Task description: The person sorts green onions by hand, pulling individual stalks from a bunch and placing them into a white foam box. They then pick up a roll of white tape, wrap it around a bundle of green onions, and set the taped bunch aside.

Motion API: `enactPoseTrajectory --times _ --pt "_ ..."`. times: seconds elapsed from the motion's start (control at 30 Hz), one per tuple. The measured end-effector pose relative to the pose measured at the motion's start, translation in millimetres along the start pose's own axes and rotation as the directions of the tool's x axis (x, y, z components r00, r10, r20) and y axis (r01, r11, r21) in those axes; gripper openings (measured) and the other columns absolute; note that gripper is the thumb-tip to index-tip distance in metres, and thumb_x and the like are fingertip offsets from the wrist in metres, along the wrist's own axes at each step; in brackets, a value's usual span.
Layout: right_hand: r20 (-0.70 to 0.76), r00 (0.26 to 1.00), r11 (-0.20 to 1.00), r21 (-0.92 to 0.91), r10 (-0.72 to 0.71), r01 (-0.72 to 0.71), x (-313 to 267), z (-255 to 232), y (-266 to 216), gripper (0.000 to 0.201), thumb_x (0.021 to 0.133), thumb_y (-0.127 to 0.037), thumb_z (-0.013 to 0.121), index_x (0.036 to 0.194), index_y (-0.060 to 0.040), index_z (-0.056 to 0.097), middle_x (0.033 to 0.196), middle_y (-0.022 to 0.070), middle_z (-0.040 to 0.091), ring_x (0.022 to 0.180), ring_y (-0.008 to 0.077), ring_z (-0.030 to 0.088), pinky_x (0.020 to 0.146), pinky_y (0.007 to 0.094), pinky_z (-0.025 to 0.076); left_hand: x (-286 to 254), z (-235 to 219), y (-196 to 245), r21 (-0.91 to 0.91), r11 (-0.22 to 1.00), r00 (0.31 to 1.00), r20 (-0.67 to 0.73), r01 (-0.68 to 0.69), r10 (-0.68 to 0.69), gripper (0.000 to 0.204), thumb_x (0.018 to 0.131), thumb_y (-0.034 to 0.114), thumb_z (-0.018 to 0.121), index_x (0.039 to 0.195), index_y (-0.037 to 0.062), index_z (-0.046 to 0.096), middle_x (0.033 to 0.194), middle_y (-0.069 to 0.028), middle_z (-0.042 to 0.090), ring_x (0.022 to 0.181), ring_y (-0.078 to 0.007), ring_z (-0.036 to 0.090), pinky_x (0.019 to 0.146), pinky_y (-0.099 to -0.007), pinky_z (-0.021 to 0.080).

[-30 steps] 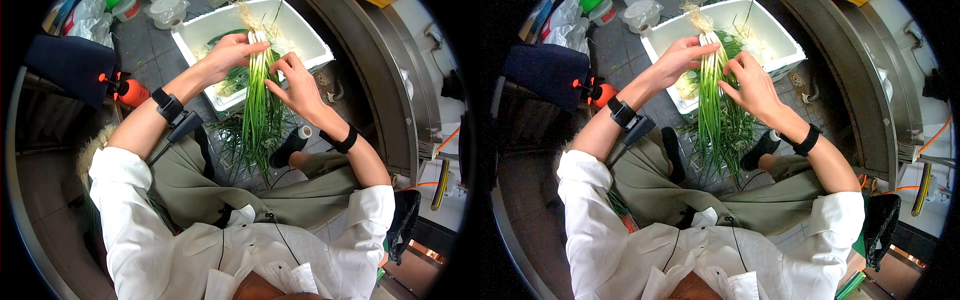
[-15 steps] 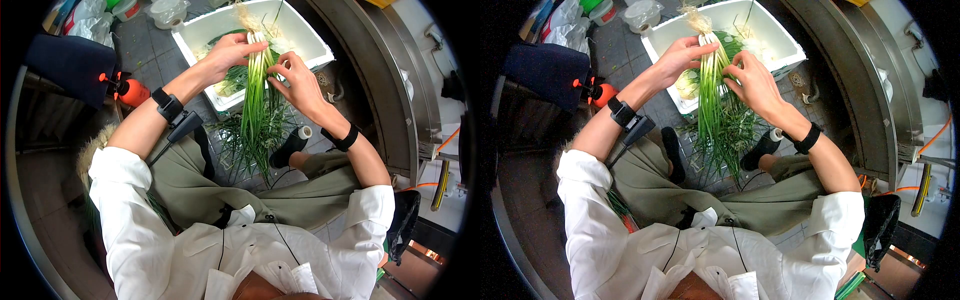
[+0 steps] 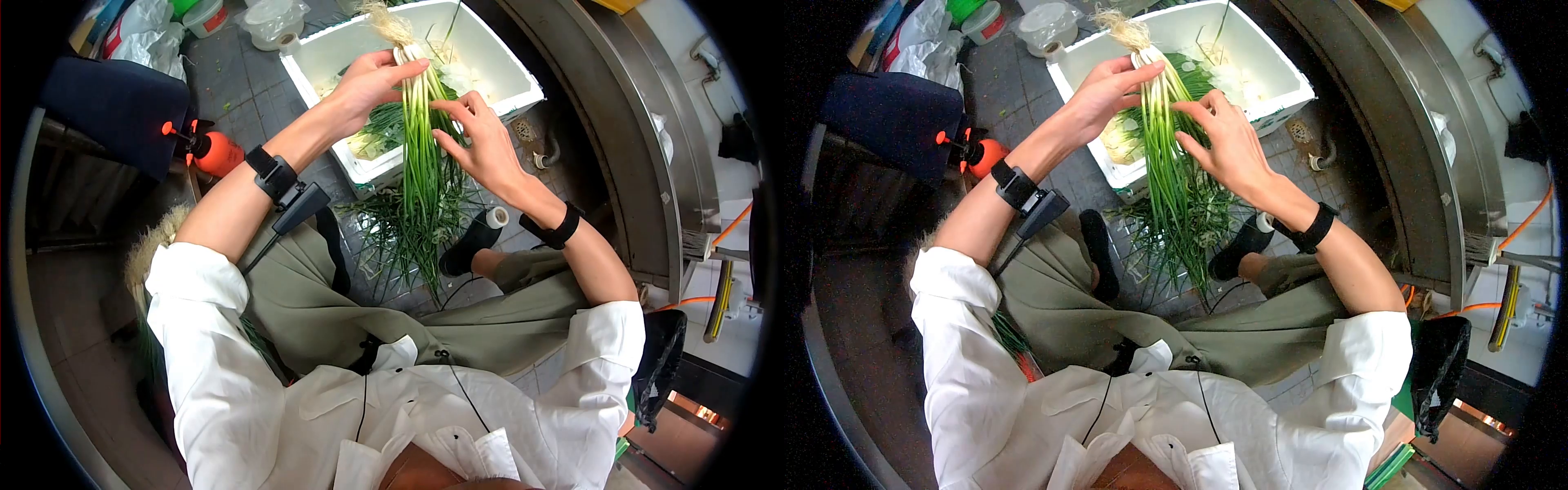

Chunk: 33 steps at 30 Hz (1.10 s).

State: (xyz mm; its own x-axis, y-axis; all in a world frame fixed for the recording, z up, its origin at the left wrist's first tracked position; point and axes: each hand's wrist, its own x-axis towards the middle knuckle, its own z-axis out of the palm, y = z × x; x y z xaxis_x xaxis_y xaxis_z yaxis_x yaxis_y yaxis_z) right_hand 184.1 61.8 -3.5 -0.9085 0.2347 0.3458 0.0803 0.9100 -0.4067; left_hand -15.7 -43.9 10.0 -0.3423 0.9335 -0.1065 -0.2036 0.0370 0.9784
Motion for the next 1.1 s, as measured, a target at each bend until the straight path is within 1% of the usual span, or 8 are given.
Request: enactPoseTrajectory --times 0.17,0.23,0.5,0.6,0.7,0.93,1.03,1.1 --pt "-0.018 0.991 0.989 -0.068 -0.131 0.13 0 0 2 0.019 0.087 -0.017 0.07 0.104 -0.0074 0.068 0.091 0.0094 0.056 0.078 0.0271 0.057 0.071 0.037 0.049 -1 1 1 0.01 1.0 1.0 0.016 -0.022 0.022 0.041 0.093 0.036 0.068 0.118 0.0043 0.062 0.11 -0.0022 0.064 0.104 -0.0103 0.059 0.099 -0.034 0.043" --pt "-0.047 0.988 0.958 0.257 0.145 -0.128 3 -2 -5 0.018 0.09 -0.018 0.069 0.102 -0.0046 0.069 0.089 0.0089 0.06 0.069 0.0188 0.058 0.063 0.0325 0.048 -2 3 3 0.028 0.999 1.0 0.004 -0.02 0.02 0.042 0.093 0.036 0.068 0.119 0.0041 0.062 0.112 -0.0031 0.065 0.105 -0.0107 0.059 0.099 -0.0339 0.044" --pt "0.174 0.93 0.77 0.522 0.324 -0.366 9 -3 -5 0.022 0.09 -0.015 0.07 0.106 -0.0009 0.065 0.084 0.0057 0.069 0.062 0.01 0.059 0.057 0.0268 0.047 2 6 -4 0.034 0.998 0.995 0.081 -0.054 0.051 0.045 0.091 0.028 0.072 0.125 0.0021 0.059 0.122 -0.0066 0.064 0.112 -0.0133 0.06 0.1 -0.0343 0.045" --pt "0.09 0.929 0.815 0.455 0.358 -0.359 10 -3 -3 0.019 0.089 -0.013 0.07 0.102 -0.0012 0.063 0.082 0.0063 0.067 0.061 0.0112 0.059 0.057 0.0281 0.047 0 8 -3 0.053 0.997 0.993 0.106 -0.055 0.049 0.046 0.089 0.024 0.073 0.128 0.0027 0.058 0.122 -0.0061 0.064 0.112 -0.014 0.06 0.1 -0.0337 0.045" --pt "-0.155 0.973 0.96 0.248 0.172 -0.13 10 -1 -4 0.021 0.088 -0.015 0.071 0.1 -0.002 0.06 0.08 0.0067 0.065 0.059 0.0135 0.059 0.057 0.0299 0.048 -1 9 -2 0.059 0.998 0.998 0.049 -0.03 0.027 0.046 0.089 0.023 0.073 0.128 0.0042 0.058 0.121 -0.0056 0.064 0.112 -0.0142 0.06 0.099 -0.0333 0.045" --pt "0.06 0.965 0.929 0.262 0.255 -0.262 15 -5 -8 0.021 0.085 -0.02 0.075 0.091 -0.0009 0.068 0.078 0.0059 0.066 0.061 0.0135 0.06 0.058 0.0294 0.049 1 12 -7 0.145 0.989 0.999 0.028 -0.039 0.036 0.053 0.085 0.029 0.078 0.127 0.0028 0.059 0.115 -0.003 0.067 0.105 -0.0107 0.06 0.087 -0.0294 0.046" --pt "0.246 0.911 0.795 0.449 0.33 -0.409 17 -10 -3 0.022 0.087 -0.019 0.074 0.096 0.0005 0.07 0.079 0.0051 0.071 0.065 0.0107 0.062 0.061 0.0282 0.051 -2 15 -2 0.206 0.976 0.997 0.03 -0.072 0.067 0.056 0.083 0.03 0.08 0.127 0.0022 0.059 0.115 -0.0029 0.067 0.104 -0.0107 0.06 0.086 -0.0287 0.046" --pt "0.215 0.929 0.843 0.395 0.302 -0.365 17 -12 -1 0.021 0.087 -0.018 0.073 0.097 0.0001 0.07 0.079 0.0062 0.071 0.065 0.0121 0.063 0.062 0.0294 0.051 -3 16 -1 0.241 0.966 0.996 0.025 -0.088 0.085 0.057 0.082 0.031 0.08 0.126 0.0021 0.059 0.116 -0.0032 0.067 0.104 -0.011 0.06 0.086 -0.0286 0.046"
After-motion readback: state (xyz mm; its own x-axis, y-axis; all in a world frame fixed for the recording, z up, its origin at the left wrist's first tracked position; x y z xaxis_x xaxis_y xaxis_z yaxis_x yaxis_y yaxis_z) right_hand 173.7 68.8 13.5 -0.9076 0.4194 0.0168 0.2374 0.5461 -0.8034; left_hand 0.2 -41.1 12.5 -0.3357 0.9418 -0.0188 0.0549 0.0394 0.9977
